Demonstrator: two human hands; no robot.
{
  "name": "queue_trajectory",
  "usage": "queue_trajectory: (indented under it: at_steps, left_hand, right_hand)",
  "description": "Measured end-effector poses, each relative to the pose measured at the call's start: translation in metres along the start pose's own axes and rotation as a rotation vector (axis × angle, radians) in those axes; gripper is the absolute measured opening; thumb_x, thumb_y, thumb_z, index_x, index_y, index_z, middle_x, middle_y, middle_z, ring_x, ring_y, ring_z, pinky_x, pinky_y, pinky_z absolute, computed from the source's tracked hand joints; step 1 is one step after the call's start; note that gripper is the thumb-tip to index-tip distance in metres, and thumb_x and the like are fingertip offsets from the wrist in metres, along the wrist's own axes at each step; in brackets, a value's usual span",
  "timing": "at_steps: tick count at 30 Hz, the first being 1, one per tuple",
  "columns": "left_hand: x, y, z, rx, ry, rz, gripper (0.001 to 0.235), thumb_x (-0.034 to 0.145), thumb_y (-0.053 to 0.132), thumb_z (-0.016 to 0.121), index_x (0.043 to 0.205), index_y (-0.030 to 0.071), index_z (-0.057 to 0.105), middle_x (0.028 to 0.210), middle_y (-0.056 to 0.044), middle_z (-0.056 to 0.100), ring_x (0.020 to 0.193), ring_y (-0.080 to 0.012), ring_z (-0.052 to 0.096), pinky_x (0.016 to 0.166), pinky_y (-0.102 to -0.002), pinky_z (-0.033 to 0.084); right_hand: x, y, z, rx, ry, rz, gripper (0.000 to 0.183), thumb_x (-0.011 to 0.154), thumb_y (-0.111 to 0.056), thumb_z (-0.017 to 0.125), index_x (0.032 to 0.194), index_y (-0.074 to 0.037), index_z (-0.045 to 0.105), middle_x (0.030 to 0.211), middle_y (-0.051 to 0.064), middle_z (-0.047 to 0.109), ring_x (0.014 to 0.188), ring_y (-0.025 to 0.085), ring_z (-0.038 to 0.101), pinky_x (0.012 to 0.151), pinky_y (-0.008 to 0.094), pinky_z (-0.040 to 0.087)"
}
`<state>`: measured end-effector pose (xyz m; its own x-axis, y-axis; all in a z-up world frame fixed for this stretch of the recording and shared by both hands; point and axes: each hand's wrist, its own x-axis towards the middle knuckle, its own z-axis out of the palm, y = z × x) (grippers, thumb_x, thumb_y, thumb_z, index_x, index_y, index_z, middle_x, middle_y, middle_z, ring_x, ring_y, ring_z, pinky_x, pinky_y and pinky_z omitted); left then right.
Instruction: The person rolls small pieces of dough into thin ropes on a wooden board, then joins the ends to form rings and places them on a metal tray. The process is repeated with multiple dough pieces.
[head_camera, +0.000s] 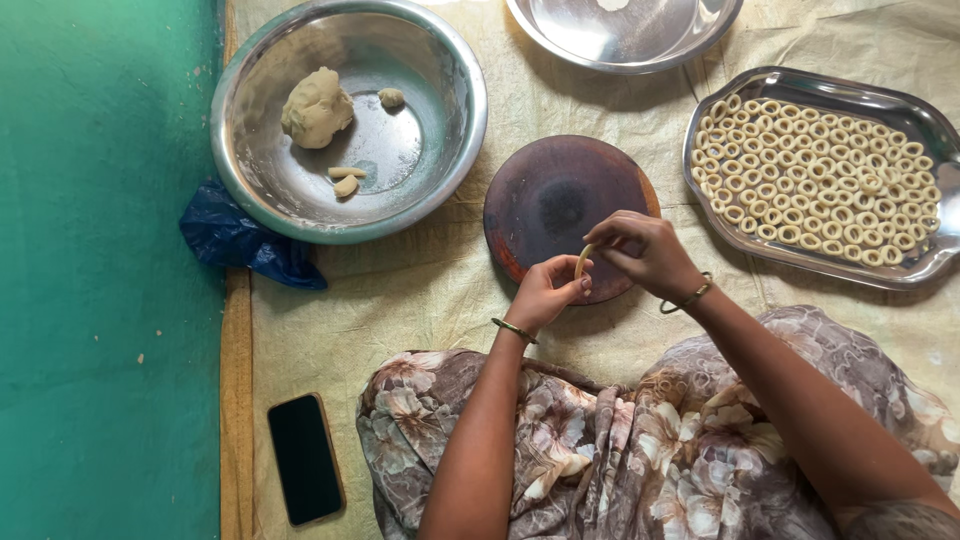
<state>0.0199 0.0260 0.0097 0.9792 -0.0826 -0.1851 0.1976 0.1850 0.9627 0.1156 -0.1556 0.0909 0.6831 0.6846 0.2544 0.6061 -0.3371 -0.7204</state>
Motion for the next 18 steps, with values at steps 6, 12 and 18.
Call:
queue_trajectory:
  at_steps: [6, 12, 18]
  left_hand:
    - [0.002, -0.012, -0.004, -0.073, -0.092, 0.010, 0.024, 0.104, 0.021, 0.066, 0.116, 0.002, 0.076, 0.093, -0.001, 0.073, 0.081, -0.0060, 0.063, 0.075, -0.023, 0.053]
    - [0.001, -0.006, -0.005, -0.191, -0.021, 0.000, 0.019, 0.098, 0.017, 0.070, 0.110, 0.002, 0.073, 0.096, -0.003, 0.075, 0.088, -0.0081, 0.070, 0.080, -0.025, 0.059]
    - [-0.005, 0.005, -0.004, -0.248, 0.049, 0.006, 0.018, 0.093, 0.012, 0.075, 0.108, 0.003, 0.072, 0.096, -0.004, 0.075, 0.088, -0.0085, 0.070, 0.079, -0.025, 0.059]
  right_hand:
    - [-0.022, 0.006, -0.024, -0.015, 0.051, 0.083, 0.014, 0.088, -0.004, 0.075, 0.101, -0.008, 0.076, 0.099, 0.005, 0.077, 0.084, 0.014, 0.074, 0.078, 0.028, 0.062]
    - [-0.035, 0.009, -0.022, 0.025, 0.093, 0.050, 0.018, 0.087, -0.002, 0.073, 0.104, -0.007, 0.074, 0.102, 0.006, 0.075, 0.089, 0.014, 0.073, 0.083, 0.029, 0.061]
    - [-0.038, 0.009, -0.012, -0.004, 0.089, 0.062, 0.019, 0.086, -0.002, 0.073, 0.104, -0.009, 0.076, 0.100, 0.003, 0.076, 0.081, 0.011, 0.072, 0.070, 0.026, 0.058]
